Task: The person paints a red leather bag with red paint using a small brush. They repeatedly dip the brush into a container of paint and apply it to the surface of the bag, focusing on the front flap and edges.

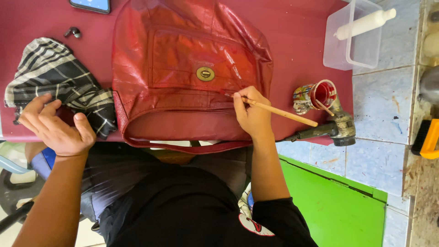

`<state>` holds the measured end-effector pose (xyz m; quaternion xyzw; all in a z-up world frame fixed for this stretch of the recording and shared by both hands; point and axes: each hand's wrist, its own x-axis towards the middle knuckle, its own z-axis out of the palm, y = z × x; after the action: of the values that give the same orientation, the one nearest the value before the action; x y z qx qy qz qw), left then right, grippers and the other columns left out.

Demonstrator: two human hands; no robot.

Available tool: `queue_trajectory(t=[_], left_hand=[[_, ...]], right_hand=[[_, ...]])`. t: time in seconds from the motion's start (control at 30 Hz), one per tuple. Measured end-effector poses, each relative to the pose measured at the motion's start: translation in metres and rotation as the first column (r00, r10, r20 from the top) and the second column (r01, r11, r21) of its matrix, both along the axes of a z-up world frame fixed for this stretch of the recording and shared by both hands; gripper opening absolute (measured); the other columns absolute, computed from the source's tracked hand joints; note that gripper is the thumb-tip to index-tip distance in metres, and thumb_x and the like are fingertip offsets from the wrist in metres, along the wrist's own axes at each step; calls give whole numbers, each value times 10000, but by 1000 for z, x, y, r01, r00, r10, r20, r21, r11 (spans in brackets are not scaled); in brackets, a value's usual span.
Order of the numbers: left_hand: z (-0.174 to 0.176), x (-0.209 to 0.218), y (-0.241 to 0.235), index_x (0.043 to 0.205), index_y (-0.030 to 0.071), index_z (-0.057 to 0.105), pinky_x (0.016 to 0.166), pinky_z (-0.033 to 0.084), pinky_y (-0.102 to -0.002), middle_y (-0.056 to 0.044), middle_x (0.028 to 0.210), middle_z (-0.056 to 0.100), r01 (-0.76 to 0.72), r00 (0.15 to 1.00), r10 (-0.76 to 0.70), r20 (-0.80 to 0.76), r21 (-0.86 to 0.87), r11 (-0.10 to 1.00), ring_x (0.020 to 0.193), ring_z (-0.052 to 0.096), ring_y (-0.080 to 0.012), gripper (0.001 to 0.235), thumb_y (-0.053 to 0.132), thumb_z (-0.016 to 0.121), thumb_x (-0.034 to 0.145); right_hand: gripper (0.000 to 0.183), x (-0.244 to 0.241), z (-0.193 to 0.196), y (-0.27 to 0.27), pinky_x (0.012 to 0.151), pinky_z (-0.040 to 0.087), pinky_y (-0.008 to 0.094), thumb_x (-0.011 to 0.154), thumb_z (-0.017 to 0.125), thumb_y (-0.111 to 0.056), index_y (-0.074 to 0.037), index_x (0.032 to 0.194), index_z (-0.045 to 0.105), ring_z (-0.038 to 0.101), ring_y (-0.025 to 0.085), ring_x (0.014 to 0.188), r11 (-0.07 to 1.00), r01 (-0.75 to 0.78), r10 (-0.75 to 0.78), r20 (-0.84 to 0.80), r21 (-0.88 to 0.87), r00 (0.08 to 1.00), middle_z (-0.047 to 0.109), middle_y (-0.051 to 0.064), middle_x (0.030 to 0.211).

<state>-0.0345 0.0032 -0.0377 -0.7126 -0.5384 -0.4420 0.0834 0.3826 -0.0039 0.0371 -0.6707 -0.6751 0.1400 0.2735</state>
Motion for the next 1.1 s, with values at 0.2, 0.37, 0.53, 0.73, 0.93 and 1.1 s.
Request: queue_trajectory(t=[0.2, 0.37, 0.53, 0.73, 0.93, 1.1], left_hand=[[1, 0, 0, 1069, -171, 566, 937, 367, -589, -368, 1195, 575, 7, 1000, -7, 1, -7, 1000, 1014, 533, -503, 527, 322, 397, 1150], [0, -1, 0, 1064, -163, 561, 936, 371, -592, -366, 1199, 575, -1, 1000, 1, 4, -13, 1000, 1010, 546, -518, 523, 323, 387, 1148], [1, 0, 1, 1064, -164, 560, 920, 384, -575, -359, 1189, 572, 6, 1000, -6, 4, 1, 1000, 990, 530, -488, 519, 318, 388, 1149], [1, -1, 0, 1076, -174, 564, 941, 371, -594, -373, 1202, 567, 27, 999, -27, 17, -18, 999, 1037, 543, -517, 516, 309, 395, 1140], [2, -1, -3, 1074, -168, 565, 915, 370, -582, -359, 1212, 566, 8, 1000, -8, -7, -18, 1000, 993, 529, -498, 509, 304, 392, 1144], [4, 0, -1, 1060, -174, 564, 941, 366, -588, -364, 1197, 569, 10, 1000, -10, -6, -14, 1000, 1013, 526, -495, 532, 317, 382, 1155]], right_hand=[[124, -12, 3, -3, 650, 466, 313, 999, 648, -224, -136, 914, 670, 594, 142, 664, 996, -11, 1, -118, -89, 993, 637, -21, 719], [142, -8, -1, -8, 642, 442, 345, 1015, 612, -203, -130, 893, 608, 578, 177, 664, 1000, -13, 14, -47, 17, 999, 600, -3, 730], [101, -8, -7, -12, 718, 508, 354, 995, 634, -248, -181, 941, 686, 666, 199, 765, 999, 22, -20, 34, -46, 999, 690, -25, 803], [132, -4, -10, -13, 653, 459, 324, 1019, 628, -225, -130, 936, 667, 594, 155, 678, 1000, -1, 3, -77, 31, 997, 644, 1, 770], [126, 3, -10, -12, 662, 464, 354, 1011, 621, -129, -81, 896, 603, 588, 205, 694, 984, 34, -24, -63, 173, 998, 617, 57, 785], [131, 5, -1, -10, 657, 458, 378, 1007, 607, -151, -96, 888, 617, 600, 221, 686, 995, 49, -51, 26, 92, 998, 628, 39, 767]])
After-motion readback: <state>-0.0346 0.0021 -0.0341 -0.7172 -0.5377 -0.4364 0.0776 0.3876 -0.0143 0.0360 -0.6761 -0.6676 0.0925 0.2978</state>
